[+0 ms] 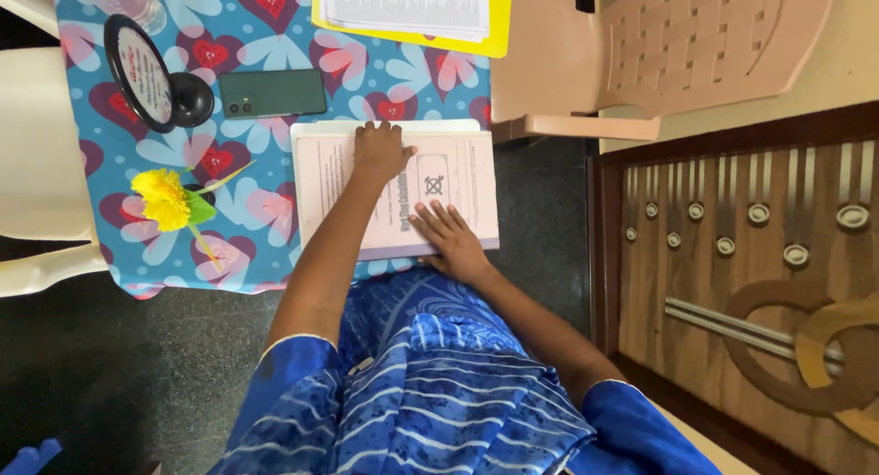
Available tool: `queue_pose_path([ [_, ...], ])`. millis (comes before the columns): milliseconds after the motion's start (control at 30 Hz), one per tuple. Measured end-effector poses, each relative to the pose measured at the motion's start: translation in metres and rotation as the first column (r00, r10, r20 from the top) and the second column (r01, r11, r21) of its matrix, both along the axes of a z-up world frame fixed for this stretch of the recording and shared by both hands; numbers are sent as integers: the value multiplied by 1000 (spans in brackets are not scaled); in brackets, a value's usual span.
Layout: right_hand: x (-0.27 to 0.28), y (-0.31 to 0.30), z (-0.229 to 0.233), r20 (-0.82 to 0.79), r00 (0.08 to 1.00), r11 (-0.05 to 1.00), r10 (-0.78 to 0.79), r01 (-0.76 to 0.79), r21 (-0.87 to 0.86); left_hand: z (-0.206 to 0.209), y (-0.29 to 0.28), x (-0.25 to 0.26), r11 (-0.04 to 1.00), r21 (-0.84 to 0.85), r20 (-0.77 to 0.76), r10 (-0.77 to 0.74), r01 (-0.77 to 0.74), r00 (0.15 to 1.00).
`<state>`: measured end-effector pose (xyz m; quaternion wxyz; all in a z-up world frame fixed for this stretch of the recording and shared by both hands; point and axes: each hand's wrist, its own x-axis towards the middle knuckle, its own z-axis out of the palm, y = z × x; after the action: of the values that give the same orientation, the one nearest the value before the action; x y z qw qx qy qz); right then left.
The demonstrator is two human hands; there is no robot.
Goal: The person wipes a plastic chair with a black cloth, then organizes a stack of books and notebooks on a table. They move the chair, wipe its seat and back, and then stack various books and a notebook on the table, arranging them neatly.
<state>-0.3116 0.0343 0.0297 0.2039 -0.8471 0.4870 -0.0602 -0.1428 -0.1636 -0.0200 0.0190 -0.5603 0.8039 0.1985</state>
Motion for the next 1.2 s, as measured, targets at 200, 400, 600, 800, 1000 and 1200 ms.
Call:
queue_pose_path([
  [200,-8,10,-11,-70,998,993,8,-17,-119,0,8,-3,998,69,-3,0,1,1000],
  [400,-11,-10,-5,-30,997,998,69,-69,2,-15,7,0,999,42,-42,23,-22,999],
  [600,-14,-16,-6,-25,996,996,91,-92,-22,-4,0,-5,987,150,10,57,-58,998],
  [800,-14,-24,-1,-26,994,995,104,-104,1,7,-16,-8,973,220,48,55,-64,997],
  [1000,-20,-46,22,247,961,990,123,-137,38,3,-22,-8,966,253,59,50,-63,997],
  [1200,-97,-174,-44,526,806,899,-271,407,-159,0,-7,-5,972,-191,-304,73,-136,950],
])
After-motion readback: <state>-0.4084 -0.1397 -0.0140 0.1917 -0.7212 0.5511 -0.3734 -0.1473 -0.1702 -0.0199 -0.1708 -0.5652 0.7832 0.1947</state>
